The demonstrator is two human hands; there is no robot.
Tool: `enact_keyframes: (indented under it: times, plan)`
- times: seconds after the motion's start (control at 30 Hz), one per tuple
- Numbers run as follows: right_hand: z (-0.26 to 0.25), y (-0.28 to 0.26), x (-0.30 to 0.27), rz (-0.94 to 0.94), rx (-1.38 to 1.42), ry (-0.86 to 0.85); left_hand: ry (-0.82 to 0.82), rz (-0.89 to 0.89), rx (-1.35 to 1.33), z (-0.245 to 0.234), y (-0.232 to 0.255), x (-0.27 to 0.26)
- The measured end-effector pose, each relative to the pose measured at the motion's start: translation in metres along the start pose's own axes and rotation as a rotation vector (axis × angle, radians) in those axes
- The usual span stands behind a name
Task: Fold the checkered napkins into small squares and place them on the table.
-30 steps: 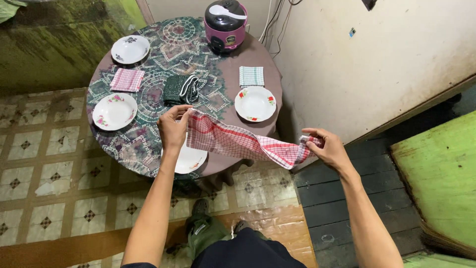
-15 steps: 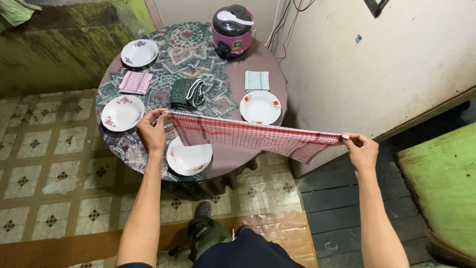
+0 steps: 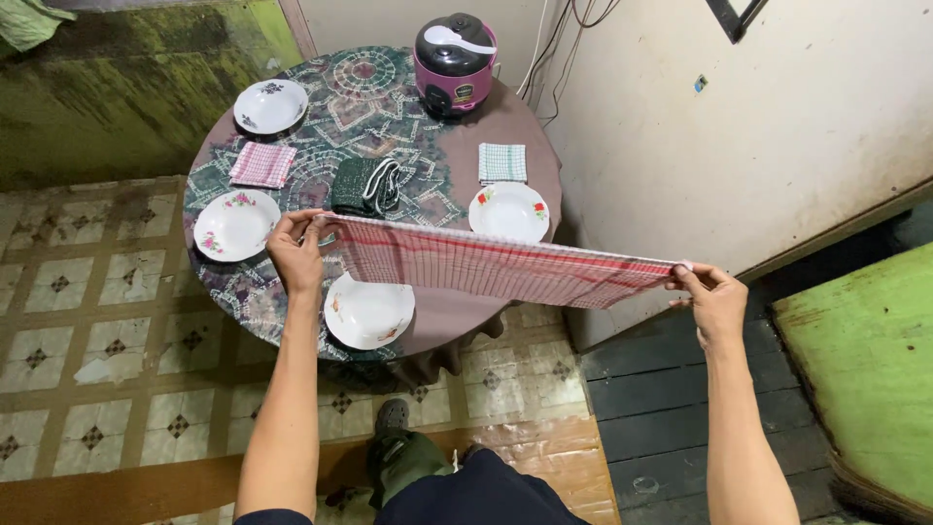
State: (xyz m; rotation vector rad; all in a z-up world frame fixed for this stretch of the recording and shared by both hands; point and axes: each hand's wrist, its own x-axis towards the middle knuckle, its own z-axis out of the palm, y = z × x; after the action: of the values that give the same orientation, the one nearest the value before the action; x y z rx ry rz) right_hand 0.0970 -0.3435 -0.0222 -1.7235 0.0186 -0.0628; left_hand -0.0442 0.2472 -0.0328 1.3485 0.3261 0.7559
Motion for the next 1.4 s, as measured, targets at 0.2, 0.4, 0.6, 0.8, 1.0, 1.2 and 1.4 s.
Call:
enact_keyframes:
  times: [0.2, 0.4, 0.6, 0.8, 1.0, 1.2, 1.4]
  plan:
    - [0.034, -0.022, 0.0, 0.001, 0.065, 0.056, 0.093, 0.06, 0.177, -0.008, 0.0, 0.012]
    - [0.057, -0.016, 0.025, -0.106, 0.1, 0.042, 0.047, 0.318, 0.658, -0.019, 0.007, 0.047]
    - [0.069, -0.027, 0.031, 0.204, -0.184, -0.073, -0.133, 0.1, 0.657, -0.058, -0.02, 0.09]
    - [0.095, -0.022, 0.04, 0.126, 0.23, -0.108, -0.137, 0.292, 0.58, -0.074, -0.041, 0.136]
    - [0.107, -0.02, 0.039, 0.18, 0.11, -0.096, -0.192, -0.051, 0.486, -0.081, -0.008, 0.146]
    - [0.138, -0.059, 0.023, 0.094, 0.002, 0.045, -0.325, 0.134, 0.328, -0.096, -0.015, 0.177]
    - [0.144, -0.03, 0.023, 0.166, 0.275, -0.069, -0.451, -0.061, 0.103, -0.12, -0.046, 0.208]
